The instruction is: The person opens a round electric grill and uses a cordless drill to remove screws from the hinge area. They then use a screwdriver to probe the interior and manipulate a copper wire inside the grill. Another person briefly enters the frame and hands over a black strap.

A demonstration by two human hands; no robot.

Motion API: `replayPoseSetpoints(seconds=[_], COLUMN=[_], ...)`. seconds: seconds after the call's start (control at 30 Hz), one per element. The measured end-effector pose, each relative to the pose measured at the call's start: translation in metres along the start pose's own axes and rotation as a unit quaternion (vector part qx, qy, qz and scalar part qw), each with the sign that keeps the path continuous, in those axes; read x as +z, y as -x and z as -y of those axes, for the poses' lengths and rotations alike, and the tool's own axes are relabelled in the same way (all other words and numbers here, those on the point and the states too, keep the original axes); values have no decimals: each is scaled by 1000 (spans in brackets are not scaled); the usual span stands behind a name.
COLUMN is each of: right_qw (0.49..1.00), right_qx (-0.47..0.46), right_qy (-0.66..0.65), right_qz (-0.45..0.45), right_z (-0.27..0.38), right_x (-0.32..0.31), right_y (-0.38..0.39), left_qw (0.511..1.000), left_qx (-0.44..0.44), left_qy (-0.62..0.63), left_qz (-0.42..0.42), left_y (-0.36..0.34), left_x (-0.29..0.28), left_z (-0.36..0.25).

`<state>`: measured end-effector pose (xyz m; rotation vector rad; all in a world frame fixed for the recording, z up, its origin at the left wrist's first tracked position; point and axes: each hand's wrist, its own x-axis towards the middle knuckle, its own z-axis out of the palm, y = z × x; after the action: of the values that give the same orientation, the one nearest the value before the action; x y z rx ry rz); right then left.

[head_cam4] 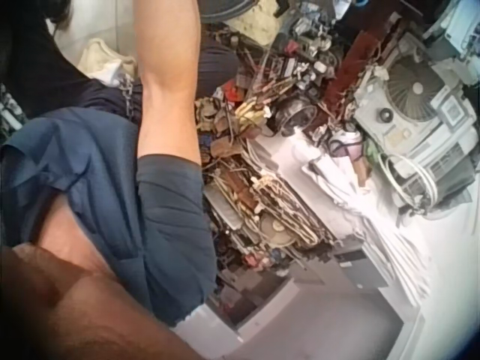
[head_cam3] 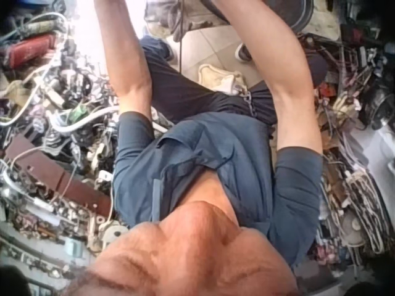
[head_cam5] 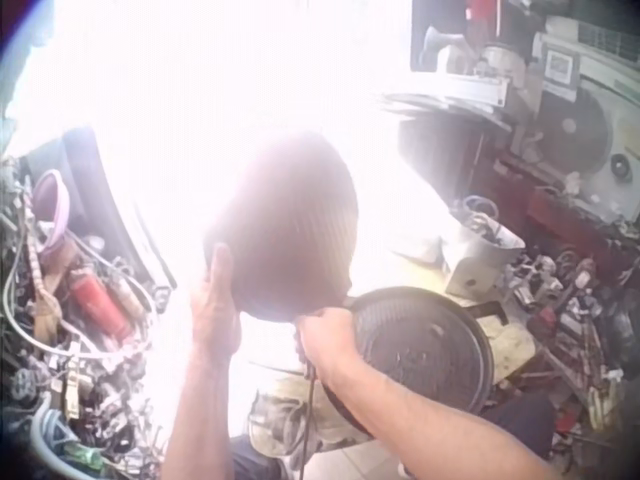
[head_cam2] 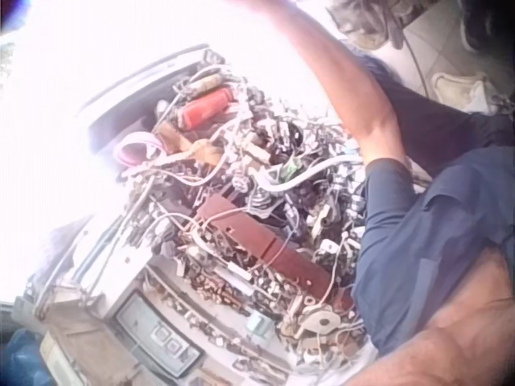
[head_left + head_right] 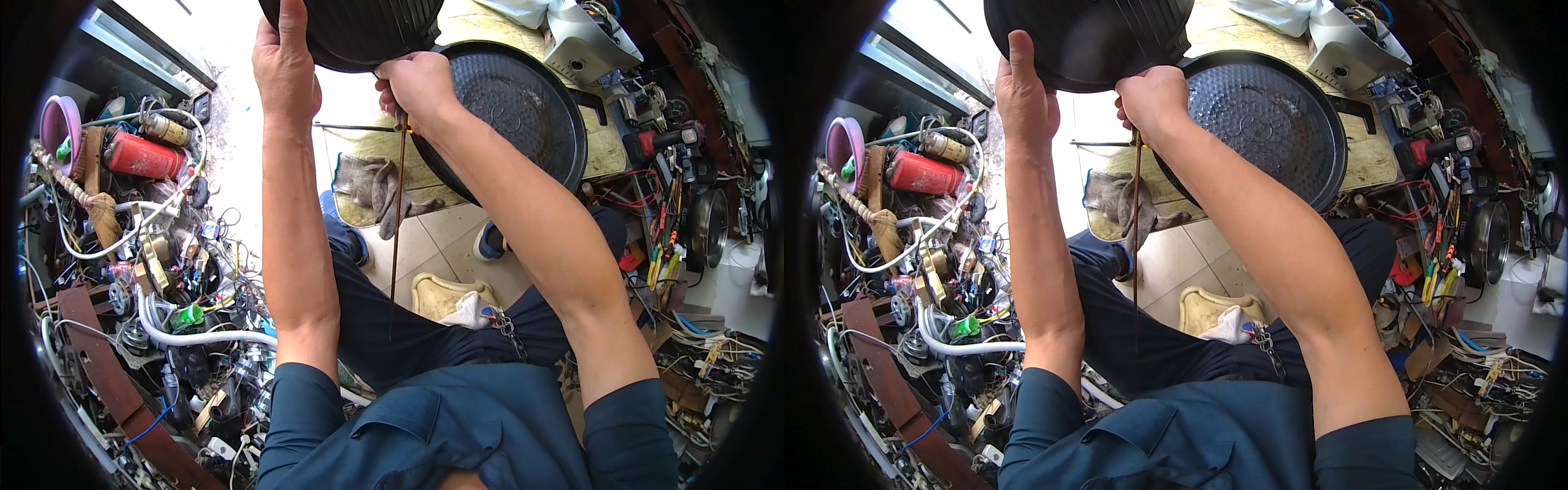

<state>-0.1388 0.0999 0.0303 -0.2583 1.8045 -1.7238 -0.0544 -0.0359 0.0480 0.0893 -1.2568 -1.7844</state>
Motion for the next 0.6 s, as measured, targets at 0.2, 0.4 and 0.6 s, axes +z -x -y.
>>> replayPoseSetpoints(seconds=[0.2,0.4,0.6], right_qw=[999,998,997], right_qx=[27,34,17], right_qy=[-42,-61,-71], right_qz=[14,9,-13], right_z=[5,7,5], right_x=[0,-1,6], right_y=[11,11,9], left_qw=[1000,1000,1000], left_qx=[-4,-8,19], left_qy=[-13,5,-20], left_qz=[-5,8,11], left_y=[3,1,-1], left_x=[3,1,-3], left_z=[-8,-5,-1])
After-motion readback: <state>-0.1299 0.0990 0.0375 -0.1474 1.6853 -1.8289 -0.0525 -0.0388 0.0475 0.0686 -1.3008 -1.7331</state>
